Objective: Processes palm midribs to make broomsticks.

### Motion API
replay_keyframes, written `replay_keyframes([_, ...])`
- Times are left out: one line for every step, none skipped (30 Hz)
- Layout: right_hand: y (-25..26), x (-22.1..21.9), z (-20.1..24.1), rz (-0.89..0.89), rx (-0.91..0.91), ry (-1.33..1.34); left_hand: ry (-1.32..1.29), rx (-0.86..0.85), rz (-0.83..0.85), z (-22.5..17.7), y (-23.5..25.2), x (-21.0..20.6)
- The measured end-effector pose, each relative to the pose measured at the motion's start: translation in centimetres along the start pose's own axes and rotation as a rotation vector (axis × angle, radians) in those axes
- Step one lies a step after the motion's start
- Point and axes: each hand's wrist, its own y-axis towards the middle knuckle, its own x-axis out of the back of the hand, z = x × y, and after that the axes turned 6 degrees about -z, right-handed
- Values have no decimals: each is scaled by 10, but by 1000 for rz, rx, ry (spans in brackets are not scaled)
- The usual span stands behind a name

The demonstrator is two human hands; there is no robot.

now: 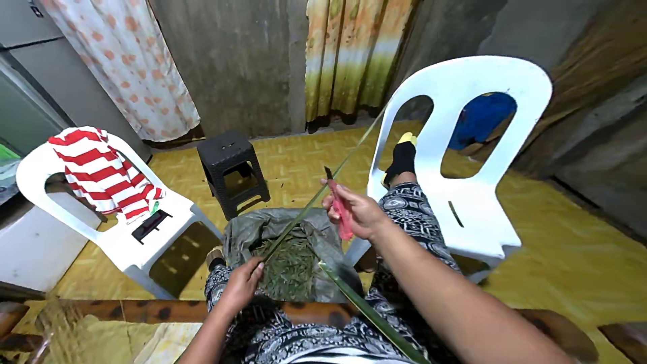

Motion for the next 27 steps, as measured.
replay_keyframes([3, 4, 3, 0, -6, 21, -29, 12, 16, 3, -2, 4])
replay_keyframes([5, 6, 6, -3, -12, 40, -60, 20, 31, 7, -5, 7])
replay_keyframes([7, 8, 9, -3, -15, 52, -95, 29, 45, 10, -7, 9])
replay_keyframes([9, 10, 11, -3, -18, 57, -132, 37, 54, 13, -9, 12])
replay_keyframes([11, 11, 13, -7, -20, 55, -165, 42, 63, 16, -11, 14])
replay_keyframes([12, 13, 16, -11, -19, 52, -191, 49, 71, 18, -13, 16])
replay_keyframes([14, 14, 17, -9, -19, 47, -217, 51, 81, 20, -14, 18])
replay_keyframes([15, 15, 18, 2, -17, 39, -242, 54, 89, 22, -15, 20])
replay_keyframes([15, 16, 19, 25, -13, 28, -265, 62, 101, 23, -16, 21])
replay_keyframes([14, 17, 19, 51, -10, 10, -291, 75, 117, 24, -16, 23])
replay_keyframes([14, 17, 19, 80, -8, -8, -321, 93, 127, 24, -17, 24])
replay_keyframes([13, 17, 19, 108, -9, -23, -353, 109, 133, 24, -17, 25])
replay_keyframes([12, 17, 19, 135, -8, -34, -385, 119, 139, 25, -17, 26])
replay_keyframes([11, 17, 19, 154, -7, -41, -406, 121, 147, 25, -17, 27])
replay_keyframes([11, 17, 18, 170, -7, -48, -409, 117, 155, 25, -17, 28])
replay_keyframes([11, 16, 18, 175, -8, -48, -405, 114, 160, 24, -17, 29])
replay_keyframes([11, 14, 18, 170, -10, -49, -403, 111, 161, 24, -17, 30])
replay_keyframes([12, 13, 18, 158, -14, -48, -402, 111, 161, 24, -17, 30])
replay_keyframes([12, 12, 18, 137, -18, -40, -402, 113, 158, 24, -17, 30])
replay_keyframes([13, 11, 18, 105, -19, -24, -402, 117, 155, 24, -17, 30])
replay_keyframes([14, 10, 18, 73, -19, -3, -405, 119, 150, 25, -17, 30])
replay_keyframes([15, 10, 18, 47, -18, 13, -408, 120, 142, 26, -17, 30])
replay_keyframes([15, 10, 17, 27, -19, 26, -408, 119, 136, 26, -18, 31])
replay_keyframes([16, 11, 17, 10, -23, 35, -411, 116, 133, 27, -18, 31])
replay_keyframes([17, 12, 16, 1, -31, 41, -416, 114, 135, 28, -19, 31])
replay_keyframes([18, 13, 16, -4, -38, 47, -420, 112, 143, 30, -19, 31])
replay_keyframes([19, 14, 15, -2, -45, 53, -423, 113, 150, 31, -20, 31])
